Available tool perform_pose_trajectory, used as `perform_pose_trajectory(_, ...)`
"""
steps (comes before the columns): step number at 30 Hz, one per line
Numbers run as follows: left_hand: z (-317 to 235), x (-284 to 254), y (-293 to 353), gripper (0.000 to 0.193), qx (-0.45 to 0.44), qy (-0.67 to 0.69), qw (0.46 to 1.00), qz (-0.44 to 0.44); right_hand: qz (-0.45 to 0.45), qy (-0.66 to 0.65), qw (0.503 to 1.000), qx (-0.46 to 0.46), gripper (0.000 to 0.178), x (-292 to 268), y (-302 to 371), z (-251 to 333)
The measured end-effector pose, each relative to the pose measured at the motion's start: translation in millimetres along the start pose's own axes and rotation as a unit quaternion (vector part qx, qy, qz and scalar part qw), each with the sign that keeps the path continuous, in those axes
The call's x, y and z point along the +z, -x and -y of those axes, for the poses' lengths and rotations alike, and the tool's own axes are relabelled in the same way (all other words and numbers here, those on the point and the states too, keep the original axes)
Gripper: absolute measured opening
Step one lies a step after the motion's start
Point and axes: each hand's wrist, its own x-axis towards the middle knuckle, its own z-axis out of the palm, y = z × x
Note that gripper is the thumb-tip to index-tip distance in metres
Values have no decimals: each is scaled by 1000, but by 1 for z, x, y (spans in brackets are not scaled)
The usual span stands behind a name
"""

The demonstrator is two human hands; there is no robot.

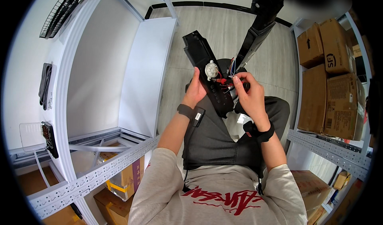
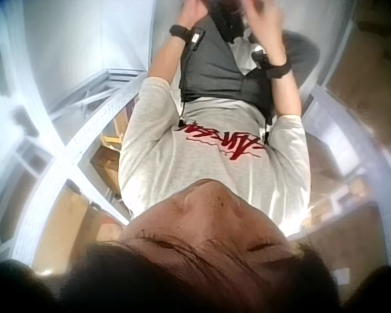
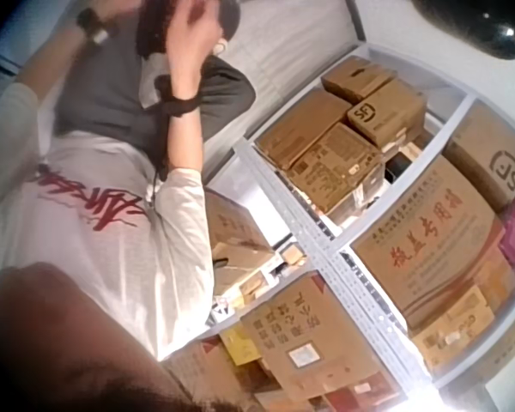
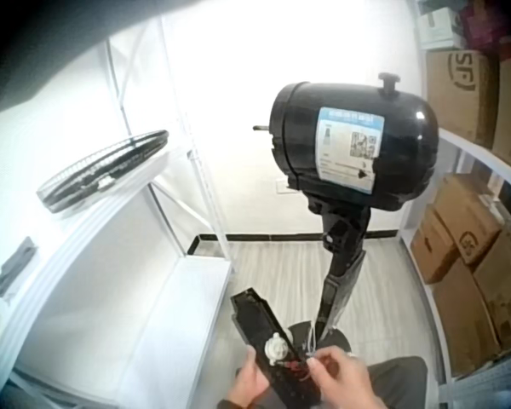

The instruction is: The person sits on the floor and uses a screwdriver to remove screws from the housing of a standing fan. They detach the casing to expose the internal wiring and components, then proceed to manipulate the wires inside.

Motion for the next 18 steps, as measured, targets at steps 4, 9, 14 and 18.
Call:
perform_pose_trajectory(4, 0, -1, 1, 79, 6, 10, 1000, -6, -30, 9, 998, -60, 21, 7, 10, 4)
perform_pose_trajectory(9, -5, 7, 3, 75, 22, 33, 999, -1, -21, 136, 975, -172, 21, 5, 11, 15)
perform_pose_trajectory(14, -4, 5, 2, 76, 22, 37, 999, 4, -14, 126, 977, -170, 24, 3, 7, 14)
perform_pose_trajectory(18, -4, 6, 2, 76, 14, 36, 999, 15, -18, 143, 975, -170, 22, 1, 8, 17)
